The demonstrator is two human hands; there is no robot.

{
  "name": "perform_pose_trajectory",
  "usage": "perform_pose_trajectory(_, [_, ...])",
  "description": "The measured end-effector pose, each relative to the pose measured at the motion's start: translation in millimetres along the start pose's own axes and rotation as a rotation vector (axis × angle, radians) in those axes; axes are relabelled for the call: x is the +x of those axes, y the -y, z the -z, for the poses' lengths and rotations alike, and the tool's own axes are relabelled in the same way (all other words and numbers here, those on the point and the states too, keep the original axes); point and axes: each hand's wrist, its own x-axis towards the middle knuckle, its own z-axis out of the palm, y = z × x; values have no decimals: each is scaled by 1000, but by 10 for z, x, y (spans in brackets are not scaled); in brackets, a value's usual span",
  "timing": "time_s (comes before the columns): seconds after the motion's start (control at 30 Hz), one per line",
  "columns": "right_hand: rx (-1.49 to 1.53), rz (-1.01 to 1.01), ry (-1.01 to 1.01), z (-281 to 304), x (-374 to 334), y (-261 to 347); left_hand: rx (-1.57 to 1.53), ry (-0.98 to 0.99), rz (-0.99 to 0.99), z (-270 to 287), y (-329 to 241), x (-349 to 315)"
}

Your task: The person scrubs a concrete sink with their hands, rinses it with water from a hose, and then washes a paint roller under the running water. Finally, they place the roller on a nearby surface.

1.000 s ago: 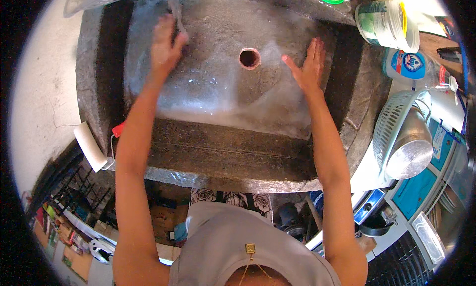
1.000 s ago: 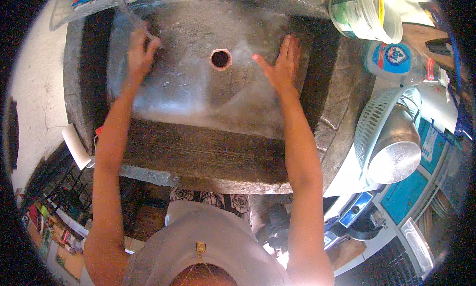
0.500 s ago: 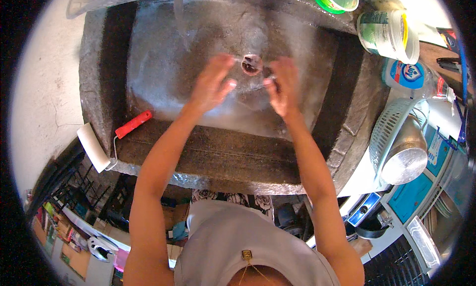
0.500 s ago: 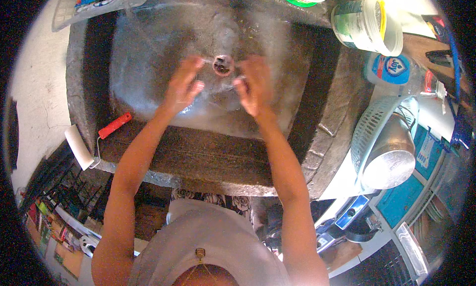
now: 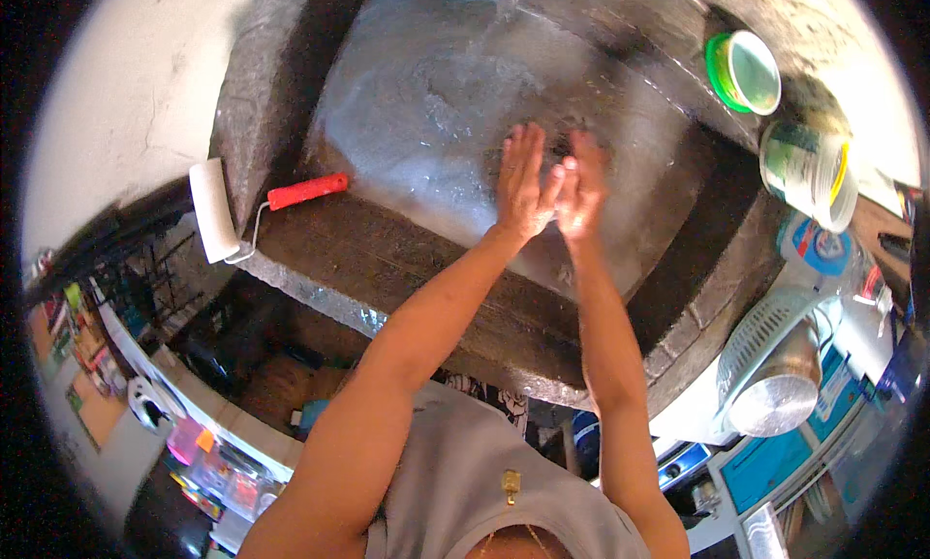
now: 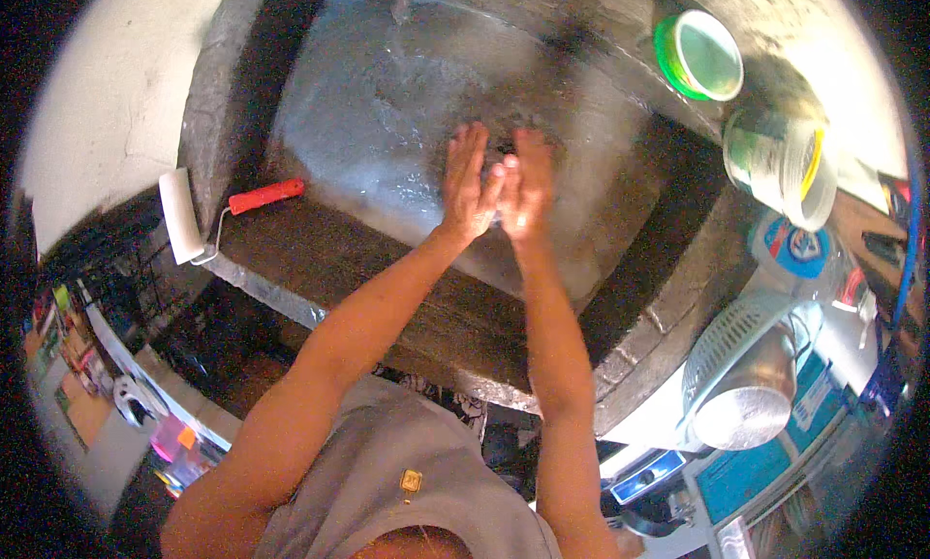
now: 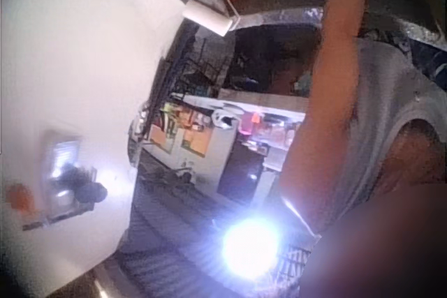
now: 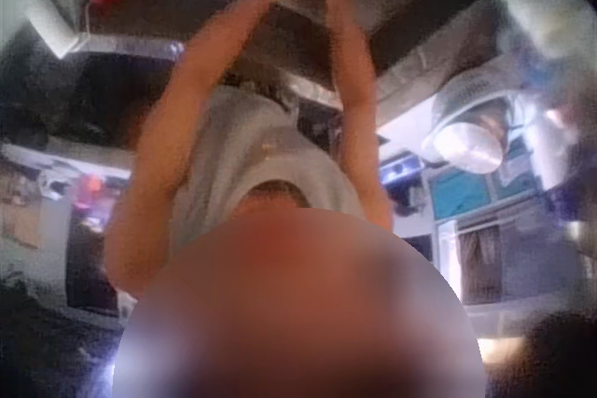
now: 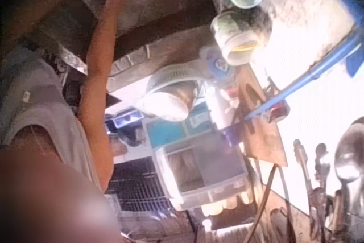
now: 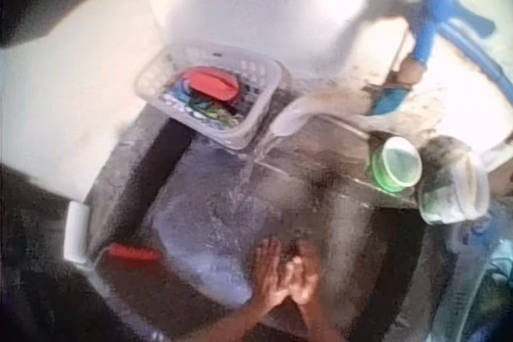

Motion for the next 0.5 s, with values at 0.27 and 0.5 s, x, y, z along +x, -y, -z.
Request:
perform_pose_trajectory(0.27, [-715,-107,-71,616,328,-602,340,-95,8,1354,1250,900])
perform_pose_trajectory(0.5, [-504,58,3,-265,287,50,506,113,-119,618,551,759])
